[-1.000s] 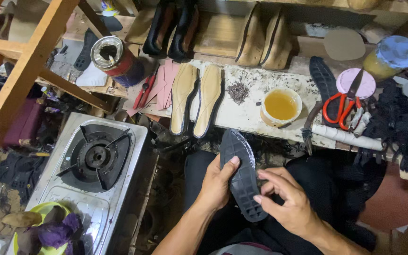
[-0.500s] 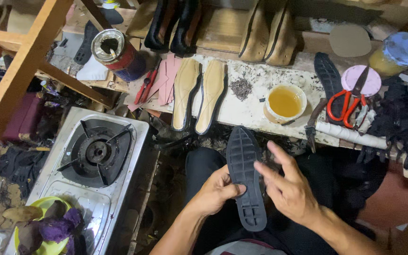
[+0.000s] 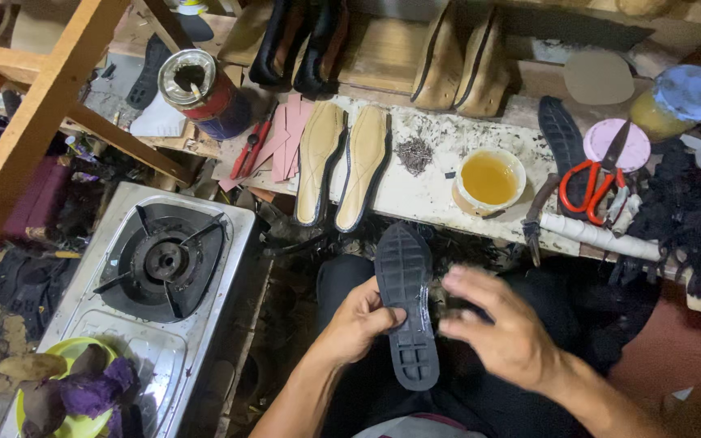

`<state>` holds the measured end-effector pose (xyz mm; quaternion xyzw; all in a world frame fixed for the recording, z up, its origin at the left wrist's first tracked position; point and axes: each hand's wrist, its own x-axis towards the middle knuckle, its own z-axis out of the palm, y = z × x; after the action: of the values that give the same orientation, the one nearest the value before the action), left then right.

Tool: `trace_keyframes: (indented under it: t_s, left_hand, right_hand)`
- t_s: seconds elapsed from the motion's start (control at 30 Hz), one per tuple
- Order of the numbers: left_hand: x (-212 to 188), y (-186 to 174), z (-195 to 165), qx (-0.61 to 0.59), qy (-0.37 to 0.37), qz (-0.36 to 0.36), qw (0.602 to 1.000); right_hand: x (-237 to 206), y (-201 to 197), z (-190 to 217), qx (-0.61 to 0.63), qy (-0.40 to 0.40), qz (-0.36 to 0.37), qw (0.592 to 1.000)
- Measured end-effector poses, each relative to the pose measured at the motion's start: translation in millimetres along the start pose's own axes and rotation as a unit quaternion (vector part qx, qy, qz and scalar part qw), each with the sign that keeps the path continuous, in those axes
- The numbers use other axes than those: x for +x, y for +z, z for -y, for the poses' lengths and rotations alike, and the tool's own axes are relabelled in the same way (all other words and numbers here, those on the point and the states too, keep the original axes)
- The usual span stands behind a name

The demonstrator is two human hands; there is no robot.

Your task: The person applies glue from a can onto a black rubber shoe sole, holds the sole over a gas burner to heat it, then fits the sole onto a shoe upper on their lap and presses it in place. They then use a hammer and a hand tool to tap and trim the joined sole edge.

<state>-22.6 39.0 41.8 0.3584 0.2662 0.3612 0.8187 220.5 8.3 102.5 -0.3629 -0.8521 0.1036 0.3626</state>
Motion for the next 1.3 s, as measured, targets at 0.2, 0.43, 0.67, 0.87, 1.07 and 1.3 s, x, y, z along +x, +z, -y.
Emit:
trace_keyframes:
  t_s: [0.2,0.43,0.67,0.87,1.07,1.3]
  left_hand:
    - [-9.7,10.3,-4.9,0.034,-0.011,0.041,0.999]
    - [-12.5,7.2,-1.3,0.039,-0.003,0.022,0.999]
    - [-6.0,-1.6,-1.2,-0.009,0.013,-0.055,0.998]
    - [-9.1,2.3,-0.6,0.027,-0.041,-0.058,0.997]
    - [-13.4,-0.5,-6.9,0.02,-0.014,-0.02,0.999]
    - [-8.6,3.9,-18.7,0.021,-0.026,0.0,0.999]
  right_hand:
    - [15.9,3.6,-5.1,-0.074,0.081,-0.017,0.994]
    - [19.5,5.1,-0.3,-0.112,0.028,-0.043,0.992]
    - [25.5,-7.5,-16.3,-0.106,0.008,0.03,0.994]
    - [52.6,-26.4,-88.5,-0.183,0.162,0.002,0.97]
    - [46.7,-20.5,-136.3,-0.228,0.221,0.078,0.945]
    - [23.2,-22.2,-76.7,-0.032,0.19,0.04,0.981]
